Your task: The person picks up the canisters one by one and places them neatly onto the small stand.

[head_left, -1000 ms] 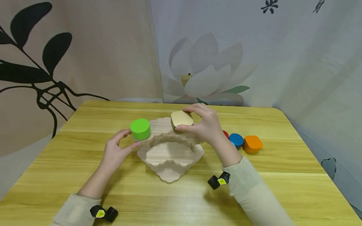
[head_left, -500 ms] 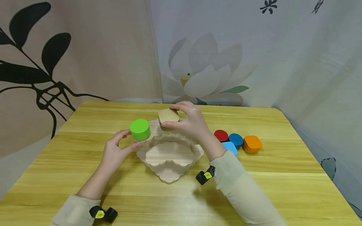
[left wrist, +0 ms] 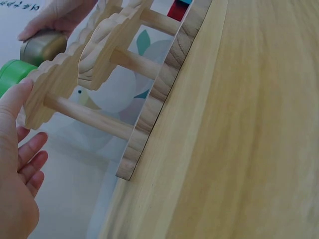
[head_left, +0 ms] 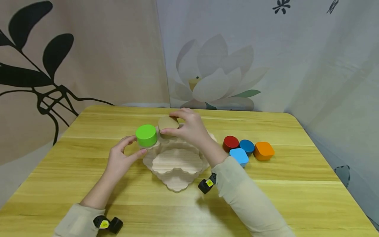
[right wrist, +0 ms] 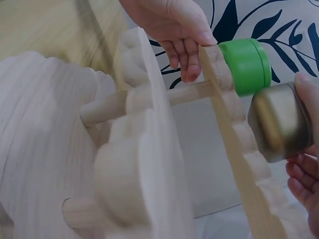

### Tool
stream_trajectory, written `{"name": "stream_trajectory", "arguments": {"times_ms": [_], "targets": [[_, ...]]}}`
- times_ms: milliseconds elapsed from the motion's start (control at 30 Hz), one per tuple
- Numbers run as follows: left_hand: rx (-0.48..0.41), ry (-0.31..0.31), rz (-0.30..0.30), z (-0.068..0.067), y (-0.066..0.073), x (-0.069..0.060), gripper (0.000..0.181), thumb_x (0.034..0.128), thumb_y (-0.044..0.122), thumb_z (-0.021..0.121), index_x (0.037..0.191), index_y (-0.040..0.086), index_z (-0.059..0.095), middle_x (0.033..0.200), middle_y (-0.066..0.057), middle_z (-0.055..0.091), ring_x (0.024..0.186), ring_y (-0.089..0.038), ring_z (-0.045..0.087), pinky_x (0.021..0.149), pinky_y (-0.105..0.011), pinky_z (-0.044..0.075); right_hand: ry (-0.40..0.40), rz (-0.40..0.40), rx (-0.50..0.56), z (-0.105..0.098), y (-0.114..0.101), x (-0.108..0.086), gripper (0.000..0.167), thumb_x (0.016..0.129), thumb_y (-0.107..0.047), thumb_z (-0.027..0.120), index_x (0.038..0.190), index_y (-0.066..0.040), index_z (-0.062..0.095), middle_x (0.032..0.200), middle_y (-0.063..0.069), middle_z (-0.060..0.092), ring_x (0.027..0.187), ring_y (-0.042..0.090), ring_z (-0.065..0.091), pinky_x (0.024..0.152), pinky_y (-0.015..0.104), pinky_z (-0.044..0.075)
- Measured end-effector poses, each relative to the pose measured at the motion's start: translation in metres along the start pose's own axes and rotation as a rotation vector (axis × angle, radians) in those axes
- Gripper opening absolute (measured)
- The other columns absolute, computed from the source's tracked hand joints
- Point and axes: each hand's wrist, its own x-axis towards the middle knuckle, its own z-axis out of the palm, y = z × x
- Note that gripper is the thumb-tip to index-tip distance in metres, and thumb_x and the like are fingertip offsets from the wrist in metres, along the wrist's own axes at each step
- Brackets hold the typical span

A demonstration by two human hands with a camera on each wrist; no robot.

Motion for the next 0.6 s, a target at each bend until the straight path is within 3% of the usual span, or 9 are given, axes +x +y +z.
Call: {"name": "stream_trajectory", "arguments": {"times_ms": [233,600], "targets": [[-0.002,0.0,0.008,-0.0001,0.0009,0.0005,0.053,0.0793,0.018,0.08,0.126,0.004,0.059,0.125,-0.014,0.057,0.119,-0.034,0.043,0.099,-0.065,0.029,-0.035,0.052,0.009,0.0056,-0.0006,0.0009,0.057,0.068,-0.034,0.087,0.112,-0.003,0.069,0.108,0.001,0.063,0.1,0.013,0.055,0.07,0.016,0.051],[0.003,-0.001,-0.002,0.0001,-0.0011,0.0007,0.054,0.0798,0.02,0.08,0.127,0.004,0.059,0.126,-0.014,0.056,0.119,-0.033,0.042,0.099,-0.067,0.027,-0.086,0.124,0.033,0.0101,0.0013,0.0,0.058,0.073,-0.04,0.083,0.118,-0.007,0.064,0.111,-0.001,0.06,0.099,0.011,0.053,0.072,0.017,0.05]]}}
